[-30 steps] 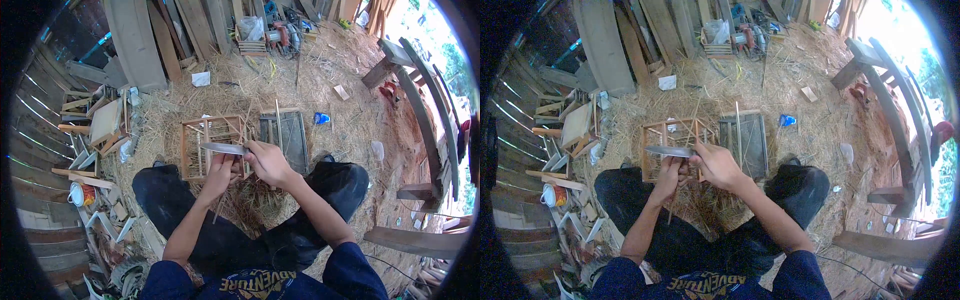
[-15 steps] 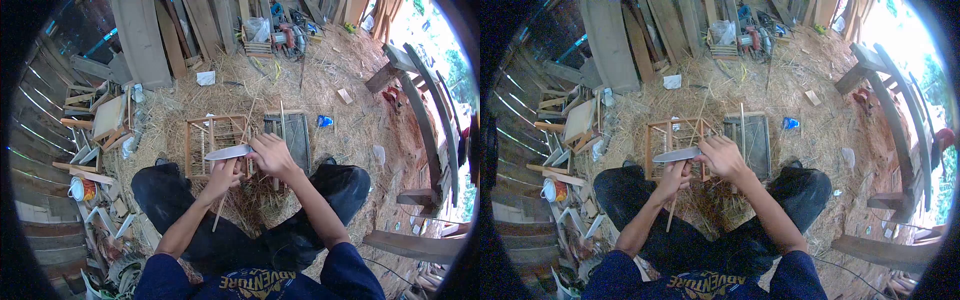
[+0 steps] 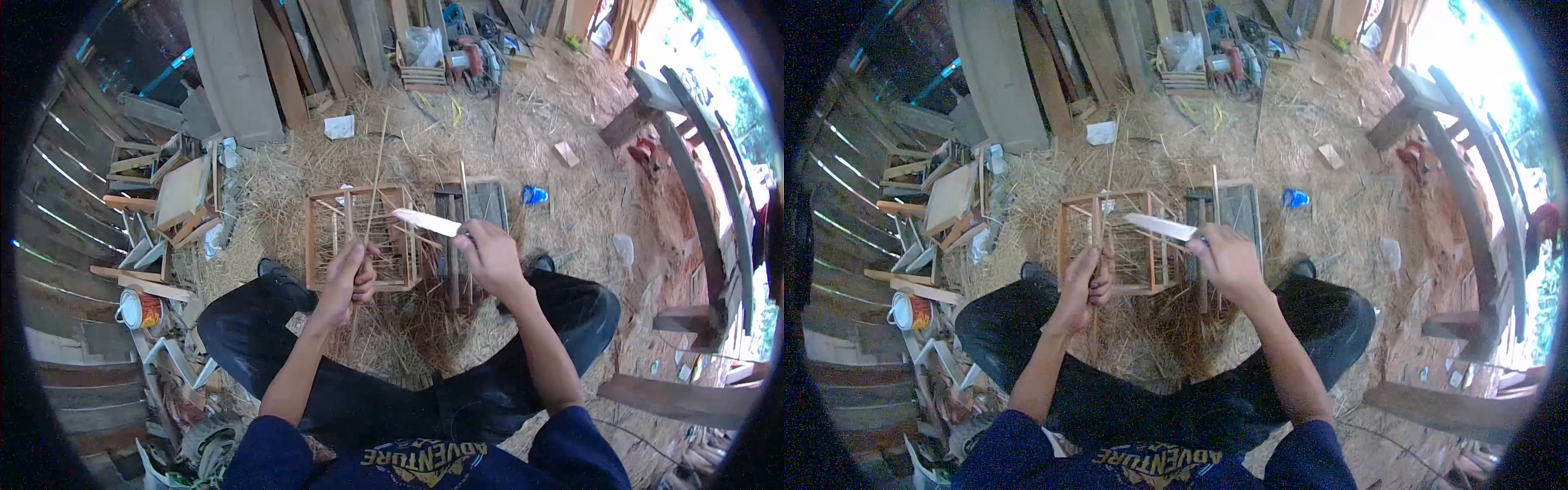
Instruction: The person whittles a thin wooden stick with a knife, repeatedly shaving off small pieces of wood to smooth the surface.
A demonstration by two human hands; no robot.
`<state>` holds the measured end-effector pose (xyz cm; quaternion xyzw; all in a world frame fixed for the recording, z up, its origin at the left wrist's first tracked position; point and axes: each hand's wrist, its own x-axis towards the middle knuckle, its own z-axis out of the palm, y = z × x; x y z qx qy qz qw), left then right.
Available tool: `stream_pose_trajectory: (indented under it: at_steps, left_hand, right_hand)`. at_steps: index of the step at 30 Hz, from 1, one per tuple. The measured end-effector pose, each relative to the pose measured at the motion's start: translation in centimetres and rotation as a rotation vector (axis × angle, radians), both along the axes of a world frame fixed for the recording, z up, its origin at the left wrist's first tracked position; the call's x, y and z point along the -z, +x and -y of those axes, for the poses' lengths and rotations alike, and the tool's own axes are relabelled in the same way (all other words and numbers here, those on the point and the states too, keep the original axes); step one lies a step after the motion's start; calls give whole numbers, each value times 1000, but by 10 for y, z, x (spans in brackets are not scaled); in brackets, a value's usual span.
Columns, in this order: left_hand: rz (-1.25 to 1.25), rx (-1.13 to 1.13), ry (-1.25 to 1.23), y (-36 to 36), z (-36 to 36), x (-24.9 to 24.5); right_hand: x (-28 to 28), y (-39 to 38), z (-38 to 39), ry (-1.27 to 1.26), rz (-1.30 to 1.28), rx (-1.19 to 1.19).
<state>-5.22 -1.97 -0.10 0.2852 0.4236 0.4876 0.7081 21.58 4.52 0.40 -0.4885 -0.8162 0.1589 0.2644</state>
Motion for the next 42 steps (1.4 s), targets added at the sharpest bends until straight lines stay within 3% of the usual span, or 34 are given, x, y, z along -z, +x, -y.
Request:
stream_pose_trajectory:
  at_steps: [7, 11, 14, 17, 20, 21, 23, 25, 26, 27, 28, 29, 32, 35, 37, 38, 42]
  left_hand:
    - [93, 64, -11, 5, 12, 39]
    - [-222, -1, -124, 23, 22, 20]
    - [-454, 89, 33, 22, 25, 19]
    - [-699, 27, 355, 22, 24, 51]
    - [-503, 72, 80, 29, 27, 31]
    - [-641, 69, 220, 30, 27, 24]
    - [-377, 110, 15, 26, 26, 34]
    - [-171, 124, -59, 28, 34, 16]
    - [-198, 196, -58, 29, 43, 21]
    - [-227, 275, -58, 30, 59, 30]
    - [-260, 353, -57, 28, 69, 39]
    - [-277, 282, -42, 27, 67, 49]
    - [-190, 55, -44, 16, 29, 21]
    - [-58, -11, 4, 12, 14, 25]
    - [-42, -11, -11, 10, 18, 24]
    - [-18, 12, -21, 10, 18, 25]
    - [17, 78, -113, 17, 16, 31]
  right_hand:
    - [7, -46, 15, -15, -91, -340]
    - [3, -60, 24, -69, -90, -392]
    - [12, -58, 21, -13, -67, -403]
    - [5, -54, 20, 139, 5, -412]
    - [5, -49, 19, 187, 73, -390]
    - [6, -47, 18, 204, 79, -384]
    - [11, -45, 17, 239, 84, -371]
    - [38, -6, -16, 198, 190, 0]
    - [46, 23, -40, 199, 229, 178]
    - [6, 40, -50, 38, 165, 482]
    - [-7, 62, -57, 89, 184, 501]
    - [-13, 73, -64, 147, 203, 512]
    - [-11, 50, -29, 38, 60, 417]
    - [10, 15, -6, 4, 10, 132]
    - [14, -11, 0, 20, -80, -115]
    - [11, -22, 5, -51, -98, -183]
    - [9, -51, 17, 47, -97, -347]
